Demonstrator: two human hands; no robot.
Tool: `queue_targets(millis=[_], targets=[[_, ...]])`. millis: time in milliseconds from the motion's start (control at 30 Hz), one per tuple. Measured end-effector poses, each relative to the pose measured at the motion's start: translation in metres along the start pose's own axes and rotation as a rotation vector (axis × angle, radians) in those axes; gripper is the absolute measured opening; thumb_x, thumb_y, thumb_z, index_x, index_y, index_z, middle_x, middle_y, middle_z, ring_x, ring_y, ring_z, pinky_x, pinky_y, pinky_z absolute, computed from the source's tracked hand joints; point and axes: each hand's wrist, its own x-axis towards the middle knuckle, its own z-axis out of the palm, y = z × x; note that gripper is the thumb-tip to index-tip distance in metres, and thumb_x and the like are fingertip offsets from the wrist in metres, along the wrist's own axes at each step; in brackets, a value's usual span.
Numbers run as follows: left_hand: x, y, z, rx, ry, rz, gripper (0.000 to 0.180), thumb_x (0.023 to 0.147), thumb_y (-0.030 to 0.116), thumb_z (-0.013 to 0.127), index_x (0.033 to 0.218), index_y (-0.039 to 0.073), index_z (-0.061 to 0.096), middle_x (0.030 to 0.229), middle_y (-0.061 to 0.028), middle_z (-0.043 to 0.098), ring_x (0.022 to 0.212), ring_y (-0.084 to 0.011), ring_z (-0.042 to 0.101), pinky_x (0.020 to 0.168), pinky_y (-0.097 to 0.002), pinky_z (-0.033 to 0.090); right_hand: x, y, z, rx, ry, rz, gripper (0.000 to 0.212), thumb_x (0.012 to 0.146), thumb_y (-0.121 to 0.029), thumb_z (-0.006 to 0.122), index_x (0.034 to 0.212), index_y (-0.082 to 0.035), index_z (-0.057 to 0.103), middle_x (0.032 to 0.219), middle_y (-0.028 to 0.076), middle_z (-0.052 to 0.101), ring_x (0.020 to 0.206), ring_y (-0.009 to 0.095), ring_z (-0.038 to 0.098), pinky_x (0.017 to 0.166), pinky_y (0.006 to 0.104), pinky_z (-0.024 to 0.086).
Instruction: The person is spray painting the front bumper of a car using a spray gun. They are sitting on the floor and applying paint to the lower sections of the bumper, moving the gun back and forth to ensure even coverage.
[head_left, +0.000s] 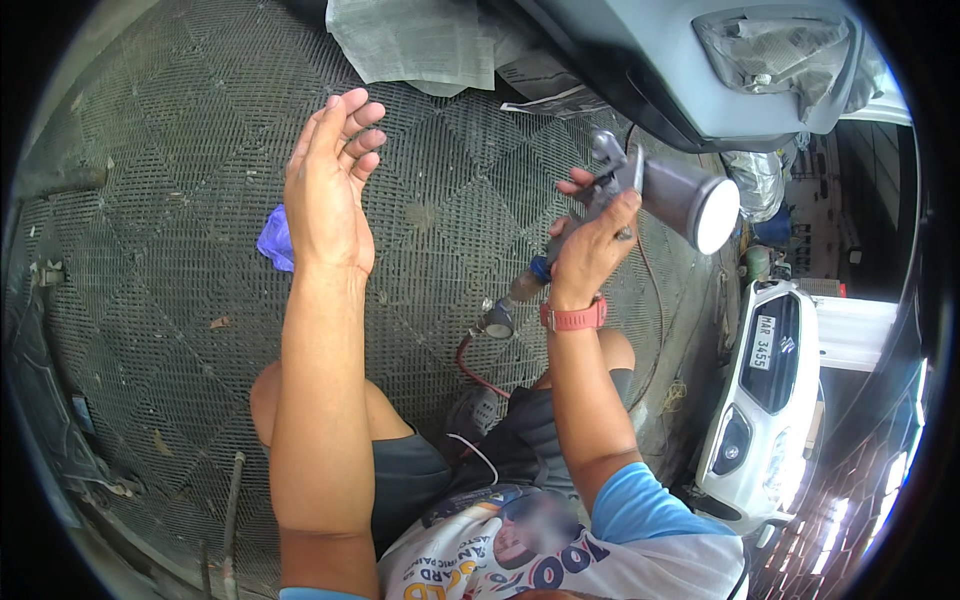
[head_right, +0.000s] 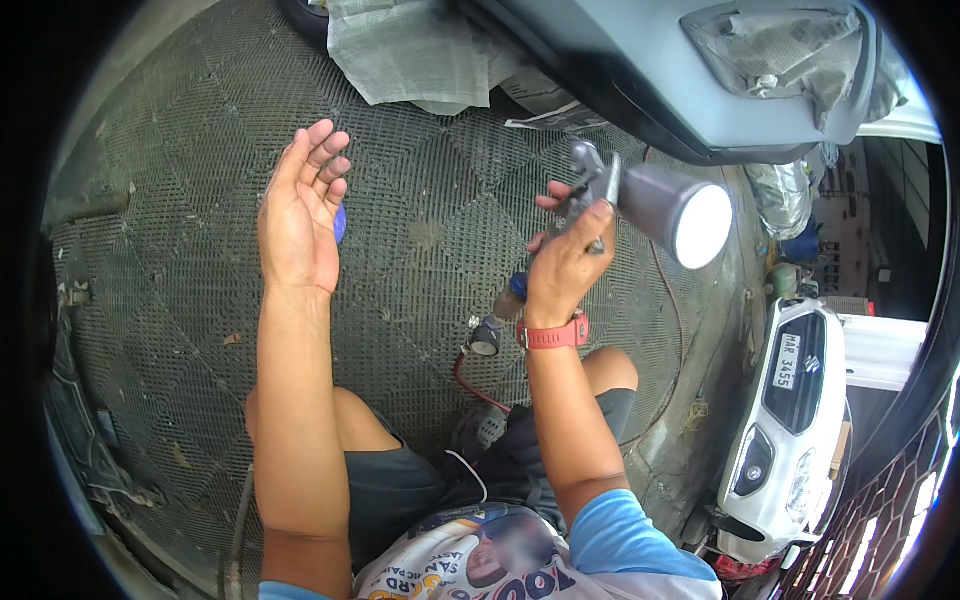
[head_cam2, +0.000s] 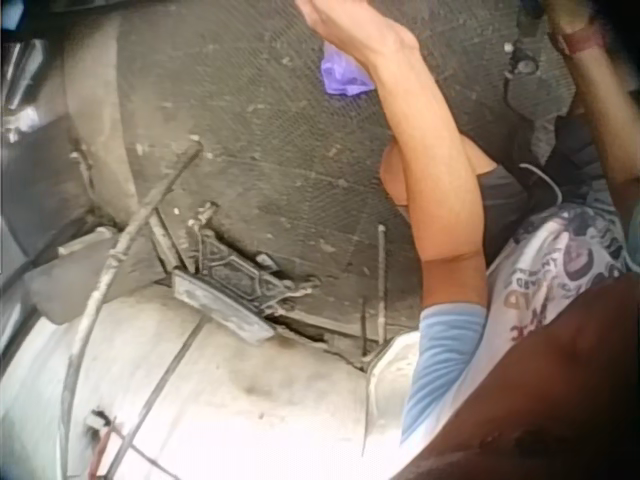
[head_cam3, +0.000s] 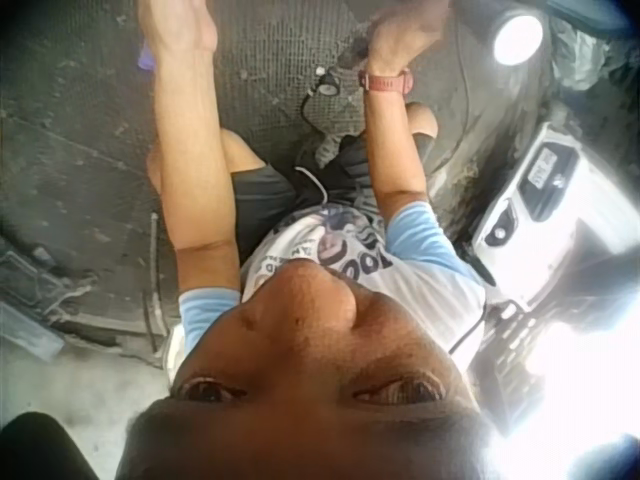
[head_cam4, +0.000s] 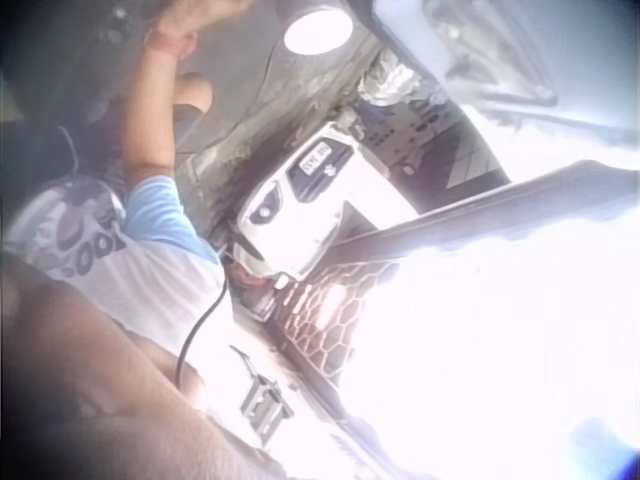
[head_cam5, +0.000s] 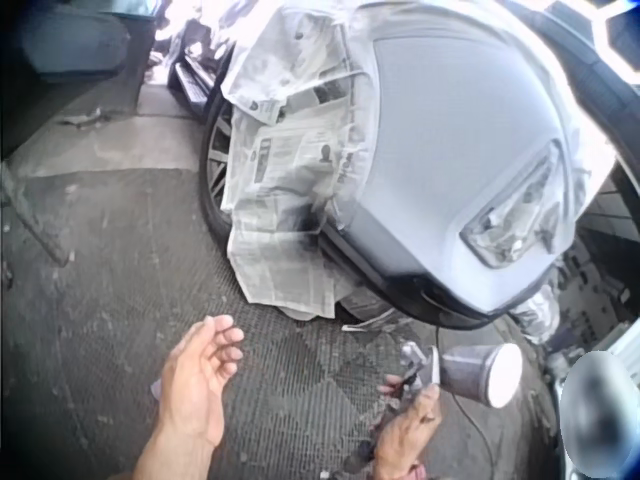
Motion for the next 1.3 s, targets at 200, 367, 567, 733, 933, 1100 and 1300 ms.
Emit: queue_targets(millis=[200,367,567,733,933,1100,1300], targets=[[0.002,-0.004,0.001,0.013,-0.002,-0.010,0.041,0.113,0.037,0.063,0.139,0.006,0.069,0.121,-0.0017,0.074,0.104,-0.0105,0.065,0.096,-0.0280,0.050,0.017,-0.028,0.054,0.057,-0.132,0.062,0.060,0.121,-0.051,0.039,0.129,0.002,0.065,0.102,0.013,0.077,0.082,0.017,0.074,0.047,0.0246,0.053],[0.001,-0.005,0.003,0.010,0.006,-0.015,0.040,0.113,0.037,0.064,0.138,0.007,0.069,0.120,-0.0007,0.075,0.103,-0.0104,0.066,0.095,-0.0276,0.050,0.042,-0.030,0.113,0.109,-0.180,-0.093,0.058,0.120,-0.049,0.044,0.128,0.003,0.067,0.098,0.013,0.077,0.074,0.015,0.073,0.045,0.0260,0.052],[0.002,-0.009,0.005,0.011,-0.001,-0.028,0.040,0.113,0.037,0.064,0.138,0.007,0.069,0.121,-0.0007,0.074,0.103,-0.0102,0.066,0.094,-0.0277,0.050,0.058,-0.050,0.135,0.151,-0.245,-0.053,0.060,0.120,-0.050,0.041,0.126,0.003,0.069,0.097,0.014,0.078,0.073,0.016,0.074,0.044,0.0262,0.051],[0.007,-0.010,-0.001,0.021,-0.006,-0.026,0.041,0.113,0.038,0.064,0.139,0.007,0.068,0.121,-0.0008,0.073,0.104,-0.0107,0.065,0.095,-0.0280,0.050,0.049,-0.053,0.099,0.164,-0.144,0.095,0.063,0.119,-0.054,0.040,0.127,0.003,0.068,0.097,0.014,0.078,0.076,0.018,0.075,0.045,0.0274,0.052],[0.012,-0.011,-0.003,0.033,0.008,-0.022,0.043,0.112,0.039,0.065,0.140,0.006,0.067,0.121,-0.0009,0.073,0.104,-0.0106,0.064,0.095,-0.0280,0.050,0.028,-0.047,0.022,0.236,0.018,0.203,0.061,0.120,-0.052,0.038,0.135,0.002,0.063,0.100,0.015,0.076,0.081,0.019,0.075,0.046,0.0260,0.054],[0.017,-0.011,-0.006,0.042,0.008,-0.018,0.041,0.112,0.039,0.064,0.138,0.007,0.068,0.121,-0.0010,0.073,0.103,-0.0103,0.063,0.094,-0.0278,0.049,0.013,-0.046,-0.018,0.232,0.110,0.217,0.068,0.119,-0.059,0.036,0.141,0.002,0.060,0.111,0.017,0.078,0.092,0.022,0.077,0.048,0.0276,0.054],[0.018,-0.017,-0.001,0.075,-0.013,-0.021,0.041,0.113,0.040,0.064,0.138,0.008,0.069,0.120,-0.0007,0.073,0.102,-0.0103,0.063,0.094,-0.0276,0.049,0.007,-0.049,-0.015,0.289,0.023,0.242,0.071,0.118,-0.062,0.037,0.144,0.000,0.061,0.113,0.016,0.077,0.094,0.021,0.077,0.049,0.0269,0.054]])
